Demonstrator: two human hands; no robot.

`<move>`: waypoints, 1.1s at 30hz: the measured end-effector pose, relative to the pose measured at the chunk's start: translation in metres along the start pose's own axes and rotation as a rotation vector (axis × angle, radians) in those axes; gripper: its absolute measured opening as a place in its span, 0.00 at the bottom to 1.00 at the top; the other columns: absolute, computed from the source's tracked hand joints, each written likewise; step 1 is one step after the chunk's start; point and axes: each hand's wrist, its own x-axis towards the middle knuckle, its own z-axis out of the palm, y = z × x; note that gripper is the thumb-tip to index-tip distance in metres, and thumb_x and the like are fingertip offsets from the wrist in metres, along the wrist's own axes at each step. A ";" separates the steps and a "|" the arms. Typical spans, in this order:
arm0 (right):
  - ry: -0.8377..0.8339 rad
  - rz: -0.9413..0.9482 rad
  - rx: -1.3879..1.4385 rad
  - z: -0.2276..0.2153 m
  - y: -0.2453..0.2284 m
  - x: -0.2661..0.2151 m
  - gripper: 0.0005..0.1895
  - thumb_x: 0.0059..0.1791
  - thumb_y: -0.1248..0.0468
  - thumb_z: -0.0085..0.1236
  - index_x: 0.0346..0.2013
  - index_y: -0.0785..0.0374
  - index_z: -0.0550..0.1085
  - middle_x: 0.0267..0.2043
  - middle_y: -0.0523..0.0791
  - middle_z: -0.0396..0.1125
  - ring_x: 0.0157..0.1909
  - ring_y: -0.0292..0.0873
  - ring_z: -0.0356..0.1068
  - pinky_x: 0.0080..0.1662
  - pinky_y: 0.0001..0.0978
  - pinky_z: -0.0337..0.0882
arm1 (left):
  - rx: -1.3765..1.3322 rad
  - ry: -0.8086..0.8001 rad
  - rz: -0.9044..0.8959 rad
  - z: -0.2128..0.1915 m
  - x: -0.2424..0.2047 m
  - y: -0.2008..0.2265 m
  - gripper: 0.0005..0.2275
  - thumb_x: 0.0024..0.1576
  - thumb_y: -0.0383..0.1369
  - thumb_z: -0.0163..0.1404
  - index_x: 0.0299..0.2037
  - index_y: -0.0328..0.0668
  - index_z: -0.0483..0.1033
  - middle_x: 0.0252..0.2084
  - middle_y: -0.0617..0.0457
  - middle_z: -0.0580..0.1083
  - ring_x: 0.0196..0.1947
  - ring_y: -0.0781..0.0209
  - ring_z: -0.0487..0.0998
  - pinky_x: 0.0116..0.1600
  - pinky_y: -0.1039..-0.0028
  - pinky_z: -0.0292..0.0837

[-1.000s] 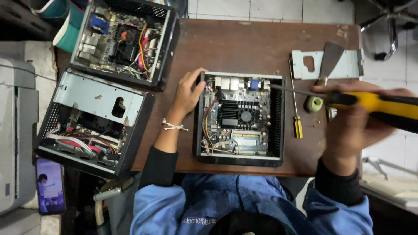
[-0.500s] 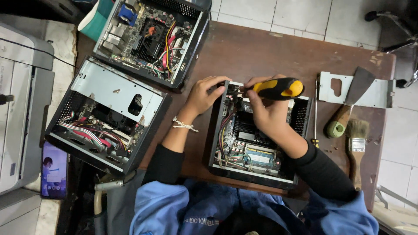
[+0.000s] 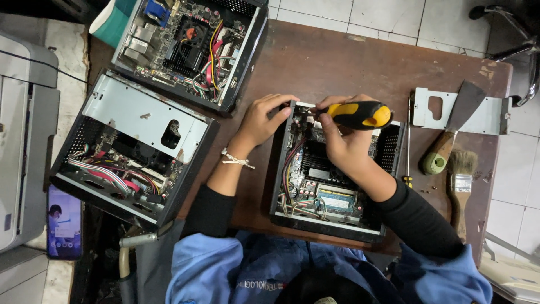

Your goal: The person uses a screwdriver to secure screws into the motherboard inside a computer case. They then place a metal cover plate over the motherboard and fasten it with additional screws.

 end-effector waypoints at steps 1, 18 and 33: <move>0.002 0.002 0.001 0.000 -0.002 0.000 0.13 0.45 0.72 0.44 0.35 0.67 0.49 0.33 0.55 0.60 0.32 0.48 0.67 0.34 0.33 0.69 | 0.000 -0.002 -0.002 0.000 0.000 0.000 0.12 0.54 0.38 0.40 0.41 0.40 0.71 0.36 0.46 0.72 0.36 0.48 0.72 0.43 0.66 0.65; 0.003 -0.016 0.070 0.000 -0.006 0.002 0.14 0.46 0.73 0.42 0.37 0.66 0.47 0.33 0.57 0.58 0.31 0.49 0.66 0.34 0.35 0.69 | -0.002 -0.002 -0.006 0.000 0.000 0.001 0.12 0.54 0.37 0.41 0.41 0.39 0.71 0.36 0.45 0.72 0.37 0.47 0.72 0.43 0.66 0.65; 0.189 -0.156 0.023 -0.007 -0.033 0.015 0.13 0.48 0.67 0.42 0.39 0.64 0.49 0.30 0.55 0.59 0.28 0.49 0.65 0.33 0.36 0.69 | -0.054 0.134 0.067 0.019 -0.002 -0.023 0.15 0.53 0.42 0.42 0.46 0.45 0.68 0.47 0.50 0.67 0.41 0.55 0.71 0.46 0.67 0.65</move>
